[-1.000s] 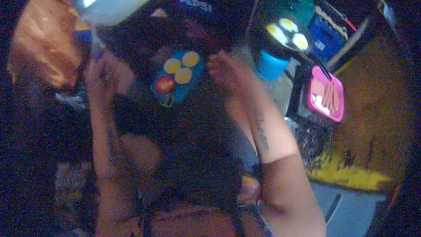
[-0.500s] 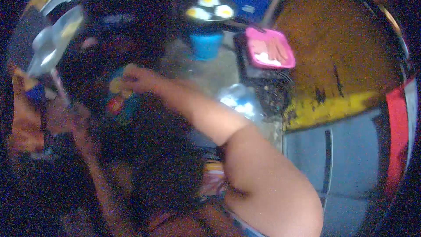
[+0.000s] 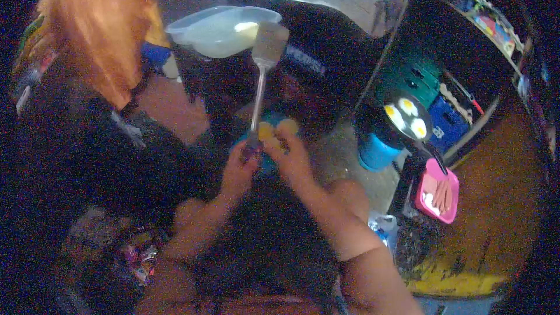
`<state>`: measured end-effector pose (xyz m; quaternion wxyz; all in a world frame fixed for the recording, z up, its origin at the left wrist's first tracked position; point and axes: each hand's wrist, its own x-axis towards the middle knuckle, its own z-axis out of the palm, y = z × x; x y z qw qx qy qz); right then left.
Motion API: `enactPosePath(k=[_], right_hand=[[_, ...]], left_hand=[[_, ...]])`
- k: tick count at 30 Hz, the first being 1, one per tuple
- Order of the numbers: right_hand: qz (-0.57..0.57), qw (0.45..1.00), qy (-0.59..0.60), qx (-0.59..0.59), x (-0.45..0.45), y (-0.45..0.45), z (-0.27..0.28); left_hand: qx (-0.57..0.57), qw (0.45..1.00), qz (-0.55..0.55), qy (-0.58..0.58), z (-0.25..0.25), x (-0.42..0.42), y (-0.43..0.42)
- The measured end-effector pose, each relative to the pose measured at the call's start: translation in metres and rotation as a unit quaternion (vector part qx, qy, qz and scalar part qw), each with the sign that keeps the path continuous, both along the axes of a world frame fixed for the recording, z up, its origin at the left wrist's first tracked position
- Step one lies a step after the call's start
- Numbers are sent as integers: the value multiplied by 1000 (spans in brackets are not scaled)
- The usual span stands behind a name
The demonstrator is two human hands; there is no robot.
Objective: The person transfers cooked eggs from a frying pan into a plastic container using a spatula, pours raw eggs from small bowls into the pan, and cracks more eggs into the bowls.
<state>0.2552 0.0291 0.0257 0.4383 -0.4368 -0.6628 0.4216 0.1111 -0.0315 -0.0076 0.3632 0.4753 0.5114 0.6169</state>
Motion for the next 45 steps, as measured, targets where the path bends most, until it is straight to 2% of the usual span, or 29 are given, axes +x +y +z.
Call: enactPosePath(k=[3,5,6,7,8,9,10,11,12,13,14,15,20,25,27,28,30,32,34,36,38,40,43,45], right_hand=[[-25,991,-97,93,-1,-7,-15],[-7,999,-38,-14,3,-9,-11],[-9,995,-100,21,4,-4,-10],[68,997,-9,29,9,9,-26],[30,988,-154,4,7,12,-15],[77,994,-75,8,12,27,-40],[129,976,-136,115,13,30,-49],[165,985,-48,-5,13,24,-41],[180,973,56,-133,12,18,-33],[168,943,146,-247,10,13,-24],[165,935,176,-261,9,12,-26],[176,941,170,-235,7,14,-30],[214,974,81,9,-20,43,-47],[245,948,10,202,-40,67,-59],[294,929,15,223,-50,56,-46],[349,927,97,98,-54,49,-40],[429,854,247,-156,-59,8,-4],[438,806,294,-270,-58,-8,9],[400,843,254,-253,-59,-15,7],[434,882,175,-61,-54,-18,0],[438,885,154,-13,-52,-18,-3],[421,876,207,-113,-53,-17,-3],[430,886,163,61,-49,-23,-6],[386,897,192,-101,-46,-36,14]], left_hand=[[39,995,29,83,-21,-6,21],[0,995,35,98,-6,-6,18],[14,994,7,108,-19,-12,34],[34,998,10,59,-18,-8,33],[55,998,12,10,-15,-3,34],[77,996,13,-38,-12,1,35],[91,993,60,54,-27,0,48],[73,994,74,34,-19,-2,37],[64,995,81,15,3,11,19],[94,990,99,36,1,11,30],[129,983,115,60,-1,11,28],[161,975,127,86,-3,11,25],[95,984,133,69,-11,6,0],[89,987,100,87,-13,-8,-34],[84,985,93,117,6,-10,-59],[66,987,90,116,4,-11,-61],[30,990,76,114,-13,-12,-59],[56,973,124,185,-15,-9,-63],[83,960,149,224,-27,-8,-65],[96,960,146,219,-31,-6,-63],[74,972,130,179,-29,-2,-65],[36,985,103,135,-20,3,-72],[8,988,77,135,-7,4,-83],[24,979,84,183,7,9,-93]])
